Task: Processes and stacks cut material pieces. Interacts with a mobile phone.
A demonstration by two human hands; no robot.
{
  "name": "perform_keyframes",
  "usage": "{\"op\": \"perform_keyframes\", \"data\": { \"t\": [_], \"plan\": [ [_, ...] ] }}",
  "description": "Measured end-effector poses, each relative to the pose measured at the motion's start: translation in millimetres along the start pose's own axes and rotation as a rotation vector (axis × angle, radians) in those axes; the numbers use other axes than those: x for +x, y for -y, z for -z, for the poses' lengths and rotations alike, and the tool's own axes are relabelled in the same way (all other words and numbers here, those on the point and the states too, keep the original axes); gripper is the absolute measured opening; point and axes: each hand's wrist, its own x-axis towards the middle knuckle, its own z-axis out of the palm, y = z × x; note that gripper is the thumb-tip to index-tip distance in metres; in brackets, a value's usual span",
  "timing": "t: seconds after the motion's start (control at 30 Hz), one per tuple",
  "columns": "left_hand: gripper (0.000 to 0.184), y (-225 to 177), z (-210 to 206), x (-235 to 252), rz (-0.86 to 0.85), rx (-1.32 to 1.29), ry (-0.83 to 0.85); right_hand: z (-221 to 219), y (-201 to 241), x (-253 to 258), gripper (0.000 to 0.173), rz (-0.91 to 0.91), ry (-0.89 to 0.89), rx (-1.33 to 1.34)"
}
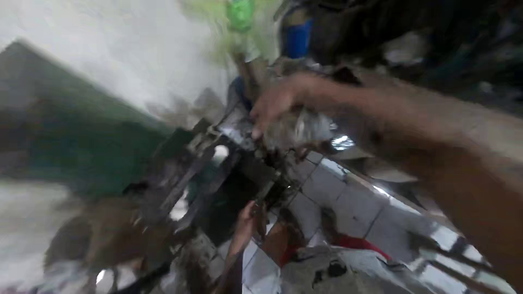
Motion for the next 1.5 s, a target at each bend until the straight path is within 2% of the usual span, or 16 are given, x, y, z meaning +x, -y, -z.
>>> {"op": "perform_keyframes", "data": {
  "t": [0.07, 0.17, 0.3, 0.37, 0.47, 0.63, 0.77, 0.87, 0.93, 0.97, 1.03, 1.07, 1.17, 1.27, 1.4, 1.5],
  "plan": [
    [0.041, -39.3, -33.7, 50.1, -0.081, 0.106, 0.048, -78.0, -38.7, -82.7, 0.052, 0.012, -0.062, 0.079],
    [0.057, -117.7, -111.6, 109.0, -0.108, 0.509, 0.318, -206.9, -79.6, -188.0, 0.069, -0.244, -0.027, 0.311],
    [0.062, -163.0, -241.1, 185.2, -0.289, 1.011, 0.612, -441.7, -171.2, -246.0, 0.096, -0.706, -0.266, 0.461],
    [0.054, -161.6, -288.9, 224.7, -0.415, 1.190, 0.717, -504.7, -194.2, -260.5, 0.100, -0.831, -0.265, 0.493],
    [0.055, -164.5, -327.0, 263.3, -0.486, 1.340, 0.850, -498.4, -201.1, -266.3, 0.099, -0.852, -0.223, 0.505],
    [0.060, -149.4, -333.3, 283.7, -0.456, 1.452, 0.923, -494.1, -210.8, -268.0, 0.099, -0.945, -0.222, 0.664],
    [0.031, -139.5, -326.0, 282.5, -0.510, 1.302, 1.005, -500.9, -204.9, -264.4, 0.104, -0.952, -0.250, 0.645],
    [0.042, -139.1, -323.2, 289.0, -0.546, 1.191, 1.051, -468.0, -177.1, -261.9, 0.083, -0.990, -0.321, 0.726],
    [0.054, -137.3, -323.8, 288.7, -0.504, 1.184, 1.016, -421.9, -132.6, -281.0, 0.055, -0.932, -0.571, 0.898],
    [0.057, -137.7, -324.0, 286.6, -0.487, 1.185, 1.003, -392.5, -105.0, -294.9, 0.049, -0.878, -0.798, 0.890],
    [0.060, -139.2, -325.0, 282.3, -0.468, 1.174, 1.012, -347.0, -70.3, -324.0, 0.045, -0.858, -1.237, 0.463],
    [0.064, -138.6, -325.0, 281.0, -0.454, 1.178, 1.019, -330.5, -70.8, -341.0, 0.046, -0.899, -1.310, 0.179],
    [0.080, -137.6, -327.4, 283.4, -0.408, 1.244, 0.969, -310.4, -111.5, -386.7, 0.057, -0.964, -1.025, -0.072],
    [0.095, -154.0, -324.7, 270.3, -0.434, 1.211, 0.829, -320.3, -142.2, -391.9, 0.036, -0.932, -0.877, 0.045],
    [0.066, -212.1, -337.8, 177.7, -0.531, 0.835, 0.638, -321.5, -146.9, -409.7, 0.038, -0.750, -1.020, 0.317],
    [0.055, -223.9, -387.4, 115.0, -0.536, 1.118, 0.851, -318.9, -149.0, -418.2, 0.042, -0.672, -0.996, 0.408]
  ]
}}
